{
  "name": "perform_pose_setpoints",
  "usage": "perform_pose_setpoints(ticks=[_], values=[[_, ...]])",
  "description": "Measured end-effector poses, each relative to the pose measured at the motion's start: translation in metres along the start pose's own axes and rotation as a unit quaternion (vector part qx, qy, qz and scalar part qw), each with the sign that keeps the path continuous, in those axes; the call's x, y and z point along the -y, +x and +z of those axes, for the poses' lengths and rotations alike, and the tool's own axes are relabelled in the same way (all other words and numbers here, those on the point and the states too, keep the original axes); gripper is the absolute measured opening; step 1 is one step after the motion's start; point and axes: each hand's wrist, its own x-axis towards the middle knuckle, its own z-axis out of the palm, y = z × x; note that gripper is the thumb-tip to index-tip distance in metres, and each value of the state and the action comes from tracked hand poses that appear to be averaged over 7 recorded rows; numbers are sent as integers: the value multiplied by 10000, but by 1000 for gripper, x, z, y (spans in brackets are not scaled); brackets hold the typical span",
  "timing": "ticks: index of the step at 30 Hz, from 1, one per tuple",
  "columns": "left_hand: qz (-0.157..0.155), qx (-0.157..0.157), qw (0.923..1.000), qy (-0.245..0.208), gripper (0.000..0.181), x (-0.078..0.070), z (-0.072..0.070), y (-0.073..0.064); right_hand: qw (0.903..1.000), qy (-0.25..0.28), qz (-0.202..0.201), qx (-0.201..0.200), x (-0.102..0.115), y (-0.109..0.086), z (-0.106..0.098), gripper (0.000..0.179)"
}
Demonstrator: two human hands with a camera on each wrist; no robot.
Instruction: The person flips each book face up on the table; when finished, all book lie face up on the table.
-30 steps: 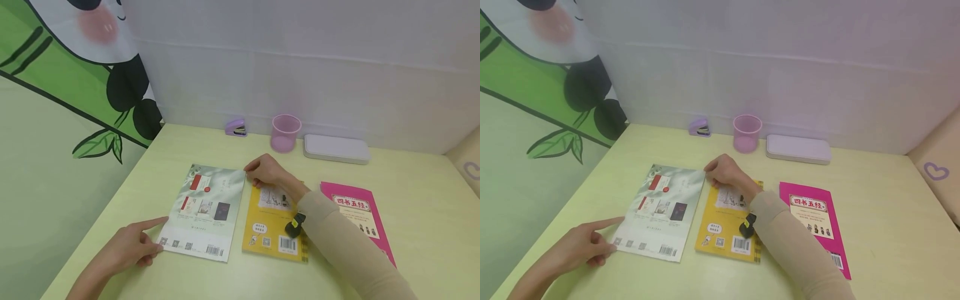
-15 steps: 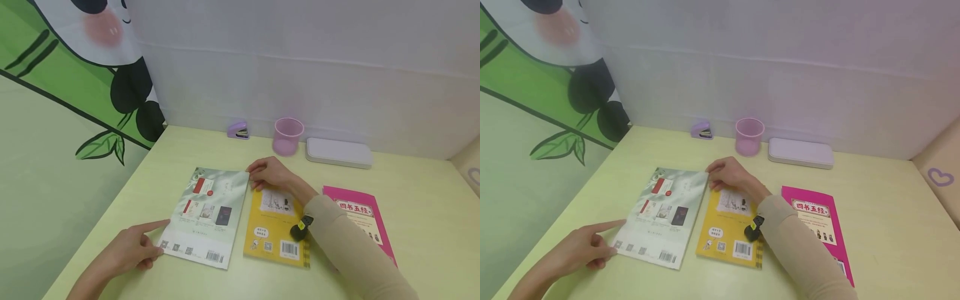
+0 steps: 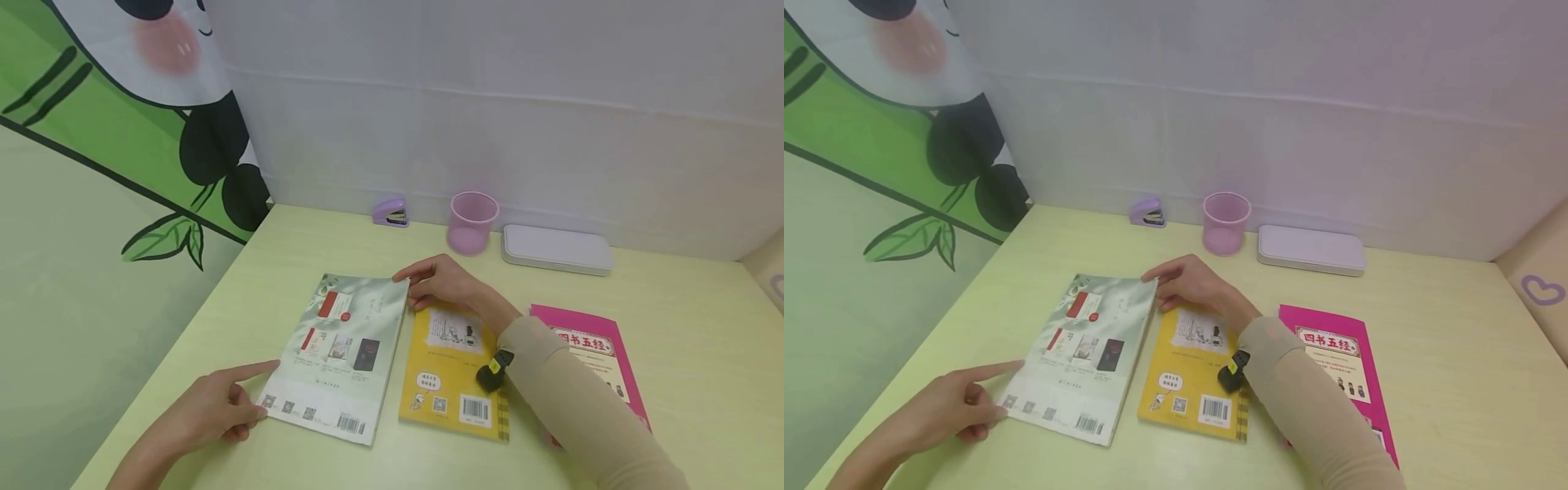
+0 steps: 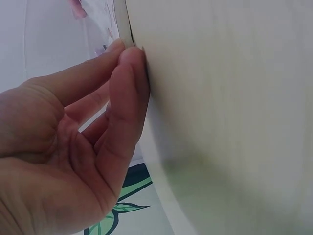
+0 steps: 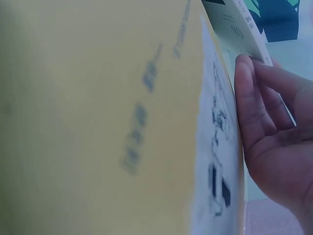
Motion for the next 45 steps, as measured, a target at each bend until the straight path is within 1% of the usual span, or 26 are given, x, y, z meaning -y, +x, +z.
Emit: perform_pose_setpoints(ticks=[6, 13, 15, 21, 26, 30, 35, 42, 45], values=[[61, 33, 9999, 99, 77, 2, -1, 0, 9999, -64, -66, 125, 1, 0, -3, 32], [387, 41, 9986, 356, 84, 3, -2, 0, 9998, -98, -134, 135, 0, -1, -7, 30], [406, 30, 9981, 462, 87, 3, -2, 0, 9998, -32, -179, 116, -1, -1, -7, 30], [301, 10, 9973, 663, 91, -1, -1, 0, 9992, 229, -311, 38, 1, -2, -6, 31], [323, -28, 9967, 742, 93, -3, 0, 0, 9981, 385, -486, -47, 2, 0, -3, 33], [302, -76, 9946, 993, 94, -4, 0, 1, 9973, 460, -571, -101, 3, 1, -1, 33], [239, -130, 9909, 1320, 94, -5, 2, 0, 9968, 475, -620, -161, 5, 2, 0, 33], [128, -143, 9877, 1552, 89, -8, 5, 1, 9973, 333, -631, -189, 9, 2, 0, 32], [134, -122, 9875, 1563, 88, -8, 4, 0, 9975, 288, -617, -198, 10, 1, 0, 33]])
